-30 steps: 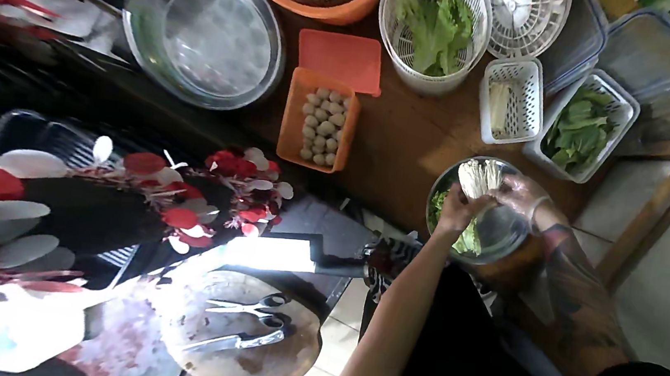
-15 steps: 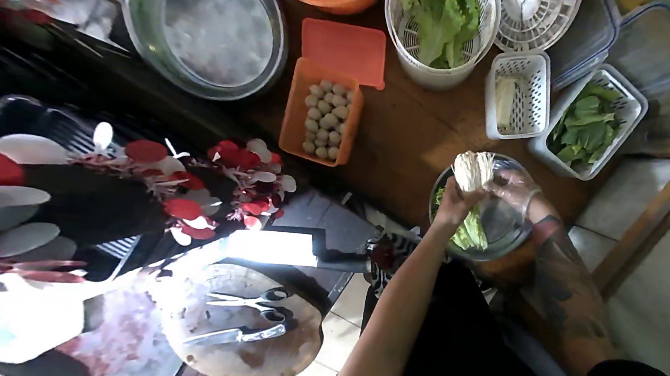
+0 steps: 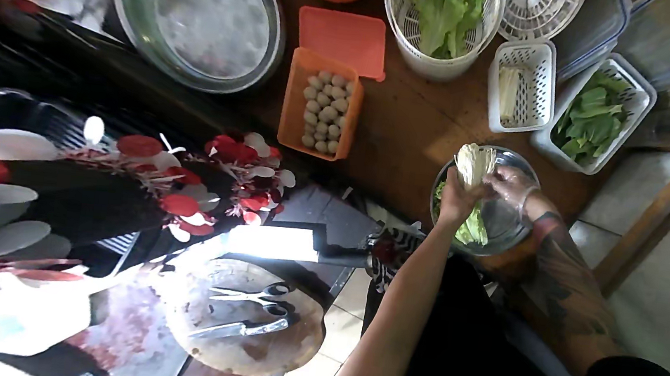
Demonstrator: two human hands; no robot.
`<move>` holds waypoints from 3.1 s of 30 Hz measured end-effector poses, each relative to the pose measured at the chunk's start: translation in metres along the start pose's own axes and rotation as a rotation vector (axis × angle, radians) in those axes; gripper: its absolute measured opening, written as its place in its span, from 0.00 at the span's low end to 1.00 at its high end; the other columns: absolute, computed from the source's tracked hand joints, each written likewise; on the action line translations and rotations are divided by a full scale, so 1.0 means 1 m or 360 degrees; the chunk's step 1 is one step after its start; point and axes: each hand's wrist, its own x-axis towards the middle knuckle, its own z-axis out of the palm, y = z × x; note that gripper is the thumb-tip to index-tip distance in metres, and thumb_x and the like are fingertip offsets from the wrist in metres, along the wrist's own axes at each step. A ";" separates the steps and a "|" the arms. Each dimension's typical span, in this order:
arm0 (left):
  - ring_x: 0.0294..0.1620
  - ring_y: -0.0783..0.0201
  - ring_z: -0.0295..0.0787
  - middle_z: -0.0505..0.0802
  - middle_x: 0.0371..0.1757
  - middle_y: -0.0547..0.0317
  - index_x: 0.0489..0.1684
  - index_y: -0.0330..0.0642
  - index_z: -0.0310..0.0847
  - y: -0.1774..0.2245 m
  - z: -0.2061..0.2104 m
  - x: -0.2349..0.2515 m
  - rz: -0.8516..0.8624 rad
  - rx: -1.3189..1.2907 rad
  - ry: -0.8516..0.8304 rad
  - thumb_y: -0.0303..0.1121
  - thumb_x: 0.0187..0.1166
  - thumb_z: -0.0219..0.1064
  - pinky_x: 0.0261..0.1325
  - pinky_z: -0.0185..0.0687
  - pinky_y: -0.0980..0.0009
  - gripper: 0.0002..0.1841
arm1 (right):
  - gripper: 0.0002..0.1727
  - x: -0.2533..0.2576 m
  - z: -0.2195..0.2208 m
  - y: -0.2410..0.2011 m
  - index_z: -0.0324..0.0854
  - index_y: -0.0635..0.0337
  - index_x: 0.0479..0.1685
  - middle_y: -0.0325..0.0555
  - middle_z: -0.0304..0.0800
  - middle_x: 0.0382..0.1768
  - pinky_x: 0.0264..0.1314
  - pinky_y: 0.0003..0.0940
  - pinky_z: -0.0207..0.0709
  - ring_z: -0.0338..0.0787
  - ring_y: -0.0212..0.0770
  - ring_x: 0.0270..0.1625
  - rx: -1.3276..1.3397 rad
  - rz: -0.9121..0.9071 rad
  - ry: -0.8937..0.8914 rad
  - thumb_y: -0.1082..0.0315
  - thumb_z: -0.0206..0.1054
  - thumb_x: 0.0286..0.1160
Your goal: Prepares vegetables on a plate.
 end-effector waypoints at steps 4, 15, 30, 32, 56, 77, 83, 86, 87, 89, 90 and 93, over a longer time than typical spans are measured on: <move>0.54 0.56 0.92 0.90 0.56 0.43 0.75 0.35 0.63 -0.009 0.007 0.002 -0.0002 -0.0240 0.0113 0.30 0.60 0.85 0.60 0.91 0.56 0.41 | 0.22 0.001 0.006 -0.004 0.77 0.62 0.72 0.57 0.88 0.62 0.62 0.47 0.89 0.94 0.47 0.56 -0.0033 0.0060 0.0009 0.56 0.59 0.91; 0.56 0.57 0.91 0.90 0.56 0.44 0.75 0.34 0.62 -0.015 0.006 0.004 -0.0003 -0.0277 -0.0076 0.36 0.70 0.81 0.62 0.89 0.56 0.37 | 0.21 0.014 0.001 0.017 0.79 0.64 0.68 0.58 0.89 0.59 0.67 0.49 0.86 0.92 0.48 0.59 -0.0055 0.0029 0.0081 0.57 0.59 0.91; 0.62 0.53 0.88 0.89 0.64 0.45 0.77 0.39 0.73 -0.024 -0.004 0.012 -0.0160 -0.0489 -0.0259 0.32 0.80 0.71 0.64 0.88 0.53 0.26 | 0.26 0.010 -0.006 0.009 0.84 0.56 0.67 0.51 0.93 0.56 0.68 0.48 0.86 0.94 0.43 0.57 -0.0093 -0.0076 0.0077 0.56 0.79 0.71; 0.58 0.57 0.89 0.90 0.58 0.46 0.69 0.35 0.77 -0.023 -0.009 0.012 -0.0114 -0.0403 -0.0257 0.31 0.80 0.70 0.62 0.87 0.56 0.20 | 0.25 0.012 -0.006 0.008 0.86 0.57 0.64 0.52 0.93 0.57 0.71 0.52 0.83 0.91 0.46 0.61 -0.0190 -0.0101 0.0098 0.58 0.79 0.69; 0.54 0.57 0.91 0.92 0.53 0.45 0.64 0.30 0.77 -0.023 -0.006 0.004 -0.0103 -0.0417 -0.0191 0.31 0.81 0.69 0.63 0.87 0.56 0.18 | 0.25 -0.005 0.004 -0.002 0.90 0.60 0.54 0.56 0.93 0.54 0.74 0.62 0.77 0.90 0.54 0.63 -0.0616 -0.0331 0.0231 0.45 0.70 0.78; 0.52 0.56 0.92 0.93 0.50 0.47 0.59 0.31 0.82 -0.022 -0.012 -0.008 -0.0008 -0.0516 -0.0219 0.29 0.75 0.75 0.61 0.88 0.55 0.18 | 0.25 -0.006 0.001 0.004 0.91 0.58 0.53 0.53 0.94 0.51 0.71 0.58 0.80 0.91 0.50 0.59 -0.0598 -0.0455 0.0264 0.44 0.72 0.76; 0.51 0.59 0.92 0.94 0.50 0.49 0.58 0.32 0.83 -0.019 -0.021 -0.009 -0.0049 -0.0395 -0.0210 0.28 0.72 0.77 0.60 0.89 0.58 0.18 | 0.22 -0.001 0.003 0.005 0.90 0.56 0.52 0.49 0.94 0.50 0.71 0.55 0.81 0.91 0.46 0.57 -0.0596 -0.0521 0.0092 0.47 0.74 0.75; 0.50 0.59 0.93 0.94 0.47 0.49 0.56 0.32 0.84 -0.017 -0.024 -0.008 -0.0037 -0.0374 -0.0244 0.29 0.72 0.77 0.59 0.89 0.59 0.17 | 0.21 0.000 0.005 0.007 0.90 0.59 0.44 0.51 0.93 0.46 0.67 0.57 0.81 0.91 0.48 0.54 -0.0588 -0.0515 0.0146 0.47 0.74 0.74; 0.50 0.59 0.93 0.95 0.48 0.48 0.56 0.31 0.84 -0.016 -0.024 -0.009 -0.0035 -0.0371 -0.0245 0.29 0.72 0.77 0.59 0.89 0.59 0.17 | 0.21 0.000 0.005 0.007 0.90 0.59 0.45 0.51 0.93 0.48 0.69 0.56 0.81 0.91 0.48 0.55 -0.0576 -0.0502 0.0161 0.48 0.74 0.74; 0.51 0.58 0.93 0.95 0.49 0.48 0.57 0.31 0.84 -0.017 -0.022 -0.009 -0.0031 -0.0351 -0.0209 0.30 0.72 0.78 0.60 0.90 0.58 0.18 | 0.21 -0.001 0.006 0.008 0.90 0.60 0.54 0.53 0.92 0.56 0.76 0.54 0.78 0.89 0.48 0.64 -0.0545 -0.0458 0.0181 0.51 0.73 0.76; 0.52 0.58 0.93 0.94 0.50 0.47 0.58 0.31 0.84 -0.017 -0.019 -0.009 -0.0031 -0.0332 -0.0175 0.29 0.73 0.77 0.60 0.90 0.57 0.18 | 0.21 0.002 0.005 0.010 0.90 0.61 0.56 0.55 0.92 0.58 0.78 0.55 0.76 0.88 0.50 0.67 -0.0555 -0.0432 0.0211 0.52 0.72 0.77; 0.55 0.57 0.92 0.93 0.54 0.45 0.63 0.31 0.81 -0.017 -0.014 -0.011 -0.0026 -0.0281 -0.0047 0.28 0.74 0.75 0.63 0.88 0.57 0.20 | 0.21 0.011 -0.003 0.015 0.88 0.68 0.54 0.63 0.90 0.57 0.76 0.62 0.73 0.86 0.60 0.67 -0.0678 -0.0262 0.0298 0.56 0.70 0.79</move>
